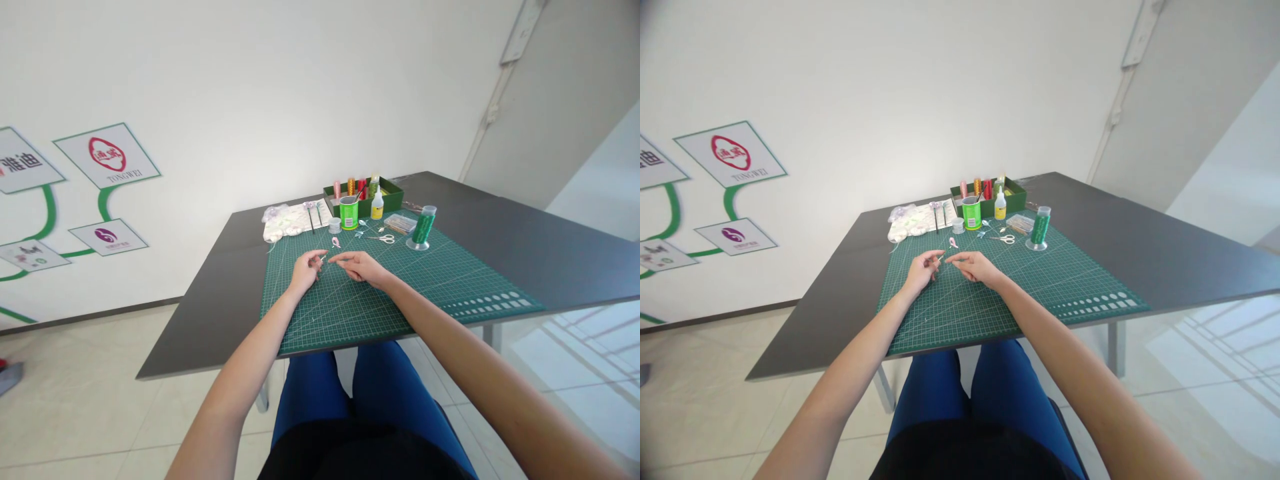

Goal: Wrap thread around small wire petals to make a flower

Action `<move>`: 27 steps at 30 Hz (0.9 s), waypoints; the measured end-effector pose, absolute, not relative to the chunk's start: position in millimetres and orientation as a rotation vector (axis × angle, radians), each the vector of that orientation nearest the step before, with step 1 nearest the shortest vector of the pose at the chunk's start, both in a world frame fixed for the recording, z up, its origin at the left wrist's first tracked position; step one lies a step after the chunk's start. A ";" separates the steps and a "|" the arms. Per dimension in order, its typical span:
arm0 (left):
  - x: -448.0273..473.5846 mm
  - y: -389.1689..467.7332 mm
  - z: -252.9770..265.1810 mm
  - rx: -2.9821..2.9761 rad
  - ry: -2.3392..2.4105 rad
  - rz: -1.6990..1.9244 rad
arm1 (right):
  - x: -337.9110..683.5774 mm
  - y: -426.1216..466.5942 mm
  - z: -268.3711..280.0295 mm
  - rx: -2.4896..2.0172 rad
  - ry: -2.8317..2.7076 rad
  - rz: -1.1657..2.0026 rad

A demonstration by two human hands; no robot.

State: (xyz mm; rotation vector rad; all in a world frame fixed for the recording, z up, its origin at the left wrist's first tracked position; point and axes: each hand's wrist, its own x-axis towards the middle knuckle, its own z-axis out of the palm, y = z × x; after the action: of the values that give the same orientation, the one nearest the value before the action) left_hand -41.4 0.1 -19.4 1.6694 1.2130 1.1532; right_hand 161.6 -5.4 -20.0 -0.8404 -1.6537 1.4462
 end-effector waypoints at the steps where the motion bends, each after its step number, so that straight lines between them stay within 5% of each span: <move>1: -42.2 0.5 -20.1 1.710 1.229 1.144 | 161.8 -5.6 -20.0 -0.839 -1.660 1.448; 27: -45.6 -4.8 -14.4 2.416 1.180 0.917 | 173.2 -6.2 -9.6 -0.734 -1.490 1.321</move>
State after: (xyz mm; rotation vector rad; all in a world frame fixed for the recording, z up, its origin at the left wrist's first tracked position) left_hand -45.6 -4.8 -14.4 2.4156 1.1795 0.9169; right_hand 173.2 -6.2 -9.6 -0.7339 -1.4903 1.3213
